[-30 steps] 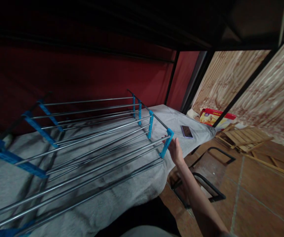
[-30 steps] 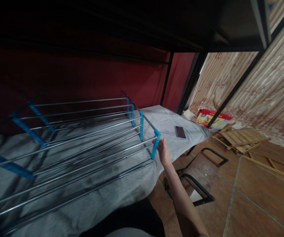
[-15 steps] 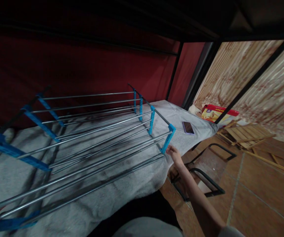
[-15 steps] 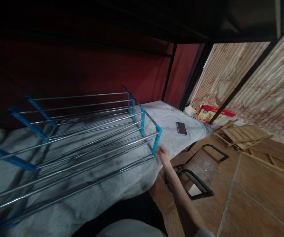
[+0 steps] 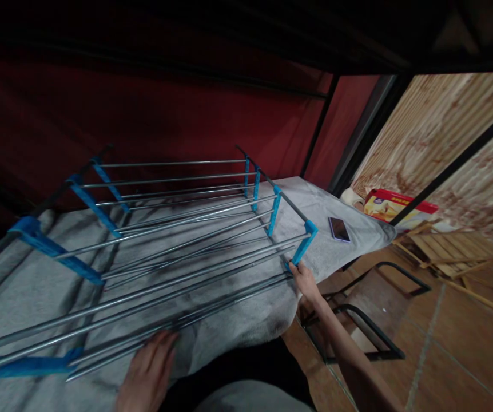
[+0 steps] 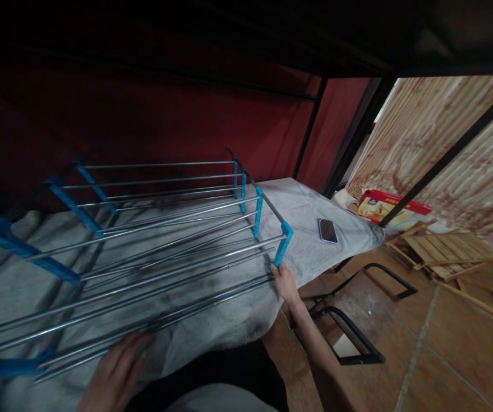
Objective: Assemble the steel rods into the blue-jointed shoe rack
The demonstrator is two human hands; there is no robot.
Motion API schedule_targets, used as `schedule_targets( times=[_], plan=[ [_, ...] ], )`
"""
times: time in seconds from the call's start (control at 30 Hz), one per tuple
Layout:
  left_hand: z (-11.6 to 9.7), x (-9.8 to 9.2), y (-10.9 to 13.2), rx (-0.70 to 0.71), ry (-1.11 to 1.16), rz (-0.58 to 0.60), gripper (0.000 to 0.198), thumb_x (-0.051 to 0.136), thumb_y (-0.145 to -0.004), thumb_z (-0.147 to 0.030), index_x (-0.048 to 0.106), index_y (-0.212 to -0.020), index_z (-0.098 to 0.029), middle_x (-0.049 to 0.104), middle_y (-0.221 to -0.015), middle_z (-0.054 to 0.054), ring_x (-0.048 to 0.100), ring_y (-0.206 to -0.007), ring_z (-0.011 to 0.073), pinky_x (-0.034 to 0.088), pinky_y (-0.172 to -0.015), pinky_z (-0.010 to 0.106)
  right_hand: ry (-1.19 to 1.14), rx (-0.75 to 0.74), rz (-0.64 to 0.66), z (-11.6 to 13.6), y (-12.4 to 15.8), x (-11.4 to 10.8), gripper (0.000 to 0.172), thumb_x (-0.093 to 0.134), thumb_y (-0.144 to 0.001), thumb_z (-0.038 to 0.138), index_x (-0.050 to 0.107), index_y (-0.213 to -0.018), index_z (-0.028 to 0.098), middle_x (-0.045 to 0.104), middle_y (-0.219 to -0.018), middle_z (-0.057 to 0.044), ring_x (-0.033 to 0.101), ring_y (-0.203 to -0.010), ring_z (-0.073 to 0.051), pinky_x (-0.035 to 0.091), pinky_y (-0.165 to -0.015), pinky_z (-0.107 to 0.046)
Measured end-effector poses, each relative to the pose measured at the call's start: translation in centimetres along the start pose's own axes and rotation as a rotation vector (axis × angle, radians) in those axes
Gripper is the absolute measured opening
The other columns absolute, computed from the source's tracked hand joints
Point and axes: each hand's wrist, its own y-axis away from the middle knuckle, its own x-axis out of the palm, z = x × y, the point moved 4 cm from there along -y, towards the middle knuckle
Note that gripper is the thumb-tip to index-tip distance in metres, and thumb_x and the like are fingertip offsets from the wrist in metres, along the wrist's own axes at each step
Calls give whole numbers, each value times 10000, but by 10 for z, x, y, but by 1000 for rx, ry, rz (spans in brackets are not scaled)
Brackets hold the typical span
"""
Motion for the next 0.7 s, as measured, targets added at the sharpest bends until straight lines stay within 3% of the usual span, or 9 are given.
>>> schedule_targets(
  times=[0.13,0.3,0.4,0.7],
  plan=[
    [-31,43,-49,108,-3,70,391,413,-981,-330,597,-1313,-236,675,-1263,94,630,-1171,266,531,-995,426,22,-5,-21,3,4,0,411,459,-849,644,560,-855,246,642,-730,-34,613,-730,-255,459,-711,-370],
    [-35,80,-75,73,15,210,417,352,-1004,-310,614,-1311,-203,692,-1208,118,634,-1129,275,522,-971,455,37,10,-44,4,6,2,408,461,-852,649,569,-845,256,660,-739,-47,631,-754,-271,473,-706,-374],
    [-34,83,-76,47,33,248,423,327,-1011,-308,634,-1280,-197,692,-1185,116,627,-1127,286,517,-971,479,39,20,-48,3,7,5,414,451,-859,651,575,-854,256,676,-759,-60,642,-781,-280,476,-706,-377],
    [-35,63,-85,0,127,253,367,361,-1009,-364,698,-1085,-240,712,-1061,74,653,-1049,243,541,-940,404,-5,46,-19,0,14,11,399,466,-846,617,614,-914,252,726,-838,-81,661,-858,-295,502,-744,-393]
  ],
)
